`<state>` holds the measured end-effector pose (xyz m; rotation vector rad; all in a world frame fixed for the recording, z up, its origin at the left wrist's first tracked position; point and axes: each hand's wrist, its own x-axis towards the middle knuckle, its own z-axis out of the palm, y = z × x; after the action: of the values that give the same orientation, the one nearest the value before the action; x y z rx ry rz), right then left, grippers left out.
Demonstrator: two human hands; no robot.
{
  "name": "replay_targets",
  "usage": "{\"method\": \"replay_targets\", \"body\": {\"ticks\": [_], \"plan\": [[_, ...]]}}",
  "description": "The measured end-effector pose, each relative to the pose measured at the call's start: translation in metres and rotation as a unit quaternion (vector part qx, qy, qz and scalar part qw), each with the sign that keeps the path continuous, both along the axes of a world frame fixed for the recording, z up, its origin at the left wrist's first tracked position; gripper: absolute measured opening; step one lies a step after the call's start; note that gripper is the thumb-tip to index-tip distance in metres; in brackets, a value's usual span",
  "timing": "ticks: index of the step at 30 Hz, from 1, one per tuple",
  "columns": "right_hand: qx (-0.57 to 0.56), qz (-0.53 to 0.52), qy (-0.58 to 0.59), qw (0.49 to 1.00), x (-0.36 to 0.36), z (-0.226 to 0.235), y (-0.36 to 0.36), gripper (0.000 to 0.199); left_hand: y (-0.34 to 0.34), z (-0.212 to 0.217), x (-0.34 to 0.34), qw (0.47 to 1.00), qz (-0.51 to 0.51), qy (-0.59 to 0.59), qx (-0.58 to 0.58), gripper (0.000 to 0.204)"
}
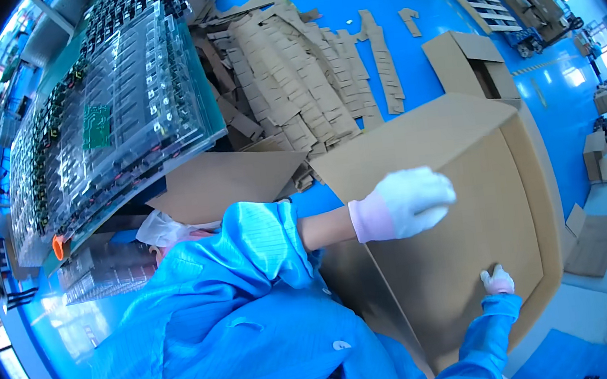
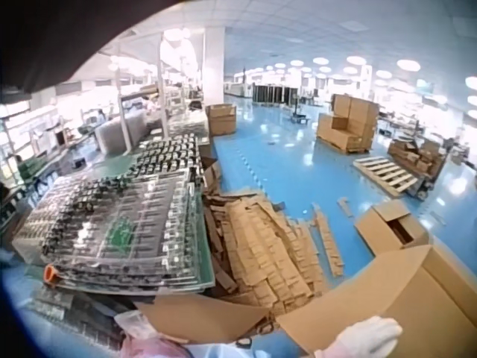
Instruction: Pack electronic circuit boards into bubble wrap and organize them into partitioned cardboard shipping boxes.
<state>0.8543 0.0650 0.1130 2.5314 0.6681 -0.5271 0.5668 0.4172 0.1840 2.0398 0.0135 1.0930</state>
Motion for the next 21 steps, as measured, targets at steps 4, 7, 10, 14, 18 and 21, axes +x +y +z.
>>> {"method": "replay_targets", "body": {"ticks": [4,7,10,14,18,21], "plan": [[-0.026,0.026,0.001,0.999,-0.001,0.045,0.126,0.057,0.13,-0.028,0.003,0.946,0.242,-0.107,-0.187,0.015],[0.42,-0.079,0.052,0.903,-0.035,0.074,0.25,0.057,0.22,-0.127,0.016,0.893,0.347,0.091,-0.272,0.016],[0.403,-0.109,0.002,0.909,-0.037,0.065,0.325,0.057,0.282,-0.258,0.022,0.802,0.322,0.4,-0.304,0.03],[0.427,-0.116,0.047,0.896,-0.019,0.044,0.35,0.056,0.359,-0.389,0.014,0.619,0.331,0.606,-0.374,0.039],[0.467,-0.247,-0.097,0.844,0.039,-0.005,0.271,0.034,0.425,-0.499,0.025,0.556,0.417,0.593,-0.406,0.037],[0.471,-0.13,0.091,0.868,0.045,0.014,0.306,0.042,0.474,-0.566,0.038,0.549,0.451,0.56,-0.427,0.042]]}}
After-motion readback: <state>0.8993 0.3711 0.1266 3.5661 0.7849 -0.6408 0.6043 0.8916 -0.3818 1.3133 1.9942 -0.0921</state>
